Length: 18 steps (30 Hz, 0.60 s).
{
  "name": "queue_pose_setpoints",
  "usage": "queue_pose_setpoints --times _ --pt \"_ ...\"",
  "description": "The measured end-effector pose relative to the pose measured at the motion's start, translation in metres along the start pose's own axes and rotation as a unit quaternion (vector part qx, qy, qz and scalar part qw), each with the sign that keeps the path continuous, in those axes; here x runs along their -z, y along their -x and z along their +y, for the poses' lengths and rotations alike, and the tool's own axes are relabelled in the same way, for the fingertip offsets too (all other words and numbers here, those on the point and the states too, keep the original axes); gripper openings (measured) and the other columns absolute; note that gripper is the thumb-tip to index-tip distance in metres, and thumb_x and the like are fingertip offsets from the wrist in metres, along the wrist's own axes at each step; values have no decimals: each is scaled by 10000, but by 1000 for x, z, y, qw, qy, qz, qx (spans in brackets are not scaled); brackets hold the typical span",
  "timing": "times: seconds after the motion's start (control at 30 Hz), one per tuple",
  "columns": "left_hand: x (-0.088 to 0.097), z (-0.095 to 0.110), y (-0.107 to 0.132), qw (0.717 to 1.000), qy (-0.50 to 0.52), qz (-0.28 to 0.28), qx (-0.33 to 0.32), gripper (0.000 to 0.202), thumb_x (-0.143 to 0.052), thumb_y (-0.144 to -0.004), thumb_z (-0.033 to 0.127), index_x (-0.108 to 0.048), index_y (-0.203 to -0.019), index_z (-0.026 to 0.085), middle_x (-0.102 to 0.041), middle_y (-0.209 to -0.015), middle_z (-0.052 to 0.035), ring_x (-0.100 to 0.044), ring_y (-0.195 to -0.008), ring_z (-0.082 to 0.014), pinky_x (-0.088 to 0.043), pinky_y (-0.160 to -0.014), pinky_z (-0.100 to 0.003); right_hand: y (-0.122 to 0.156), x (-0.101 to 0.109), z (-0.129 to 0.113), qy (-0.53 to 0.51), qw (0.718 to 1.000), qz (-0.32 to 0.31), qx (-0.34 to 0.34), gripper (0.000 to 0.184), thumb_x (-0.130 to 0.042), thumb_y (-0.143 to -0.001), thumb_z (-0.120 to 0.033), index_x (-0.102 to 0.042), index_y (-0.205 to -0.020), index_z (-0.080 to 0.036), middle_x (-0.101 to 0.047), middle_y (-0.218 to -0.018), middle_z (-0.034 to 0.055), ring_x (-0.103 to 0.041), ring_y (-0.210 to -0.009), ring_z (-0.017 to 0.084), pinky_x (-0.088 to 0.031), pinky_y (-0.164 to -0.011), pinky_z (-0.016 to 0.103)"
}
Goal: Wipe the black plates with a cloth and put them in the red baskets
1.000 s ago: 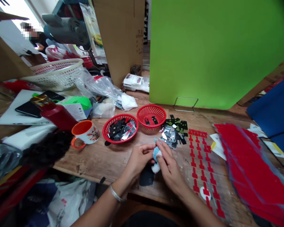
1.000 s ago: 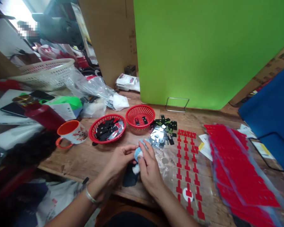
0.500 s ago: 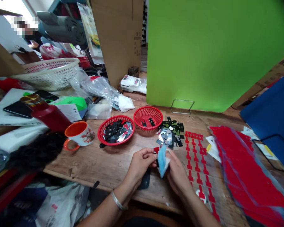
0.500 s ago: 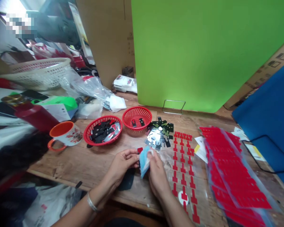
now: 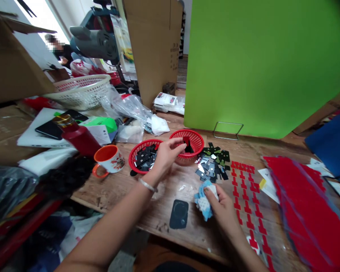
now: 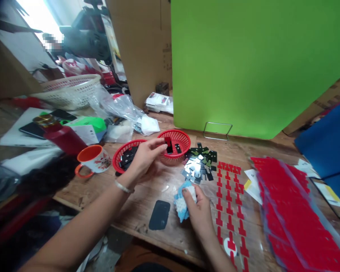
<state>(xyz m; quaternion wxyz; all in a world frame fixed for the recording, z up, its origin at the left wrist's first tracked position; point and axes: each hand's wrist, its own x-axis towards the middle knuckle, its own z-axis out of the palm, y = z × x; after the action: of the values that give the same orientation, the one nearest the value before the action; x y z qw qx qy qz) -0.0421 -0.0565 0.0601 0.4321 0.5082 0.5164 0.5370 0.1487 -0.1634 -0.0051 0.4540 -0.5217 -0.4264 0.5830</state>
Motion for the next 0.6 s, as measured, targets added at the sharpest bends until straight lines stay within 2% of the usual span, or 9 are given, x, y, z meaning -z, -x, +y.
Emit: queue_pose_setpoints --times 0.07,0.13,0.2,0.27,0.33,0.4,0.47,0.6 --pt "16 9 -17 993 -108 -28 -48 430 -697 -709 321 -649 -1081 109 -700 -955 -107 -637 -840 -198 -487 -768 -297 2 0 2 -2 1000 -3 -6 358 -619 -798 -457 -599 -1014 -172 -636 -729 18 -535 -578 140 -430 -529 227" --pt "39 13 -23 964 -254 -33 -74 340 -671 -731 315 -682 -1011 123 -704 -940 -109 -634 -841 -213 -471 -762 -302 5 0 4 2 1000 -13 -16 359 -617 -796 -460 -604 -1013 -174 -629 -715 14 -533 -576 142 -423 -517 224" --pt "66 12 -18 909 -411 -25 -61 215 -631 -753 275 -711 -893 132 -709 -876 -111 -634 -796 -229 -454 -737 -312 8 0 6 8 999 -20 -28 358 -613 -795 -467 -606 -1000 -174 -618 -697 10 -534 -575 147 -423 -514 228" --pt "93 5 -8 836 -548 -19 -20 164 -605 -752 230 -719 -830 141 -707 -833 -123 -633 -796 -261 -437 -725 -328 9 0 8 13 999 -23 -33 357 -612 -794 -474 -601 -987 -173 -612 -697 9 -538 -581 150 -431 -525 235" --pt "115 -4 3 769 -639 -14 14 172 -614 -730 220 -717 -844 143 -701 -849 -142 -628 -846 -297 -427 -738 -343 9 -1 9 18 999 -29 -35 348 -609 -796 -478 -594 -966 -175 -605 -690 4 -541 -581 151 -438 -533 240" --pt "129 -14 11 731 -681 -17 31 208 -636 -710 242 -704 -881 146 -694 -879 -149 -617 -891 -312 -422 -757 -347 9 -3 9 14 998 -42 -38 339 -597 -803 -484 -588 -950 -179 -596 -667 -5 -541 -566 151 -440 -527 241" --pt "137 -22 15 727 -685 -22 38 220 -649 -698 267 -685 -885 156 -692 -883 -135 -612 -898 -301 -419 -763 -336 9 -6 9 10 998 -54 -40 332 -587 -809 -486 -585 -940 -181 -595 -658 -11 -541 -552 148 -439 -518 239" --pt "140 -22 16 764 -643 -10 50 105 -640 -688 251 -646 -763 179 -681 -768 -75 -618 -798 -248 -413 -680 -293 10 -9 8 20 999 -38 -32 350 -616 -786 -483 -571 -972 -191 -627 -711 -7 -571 -581 156 -452 -532 241"
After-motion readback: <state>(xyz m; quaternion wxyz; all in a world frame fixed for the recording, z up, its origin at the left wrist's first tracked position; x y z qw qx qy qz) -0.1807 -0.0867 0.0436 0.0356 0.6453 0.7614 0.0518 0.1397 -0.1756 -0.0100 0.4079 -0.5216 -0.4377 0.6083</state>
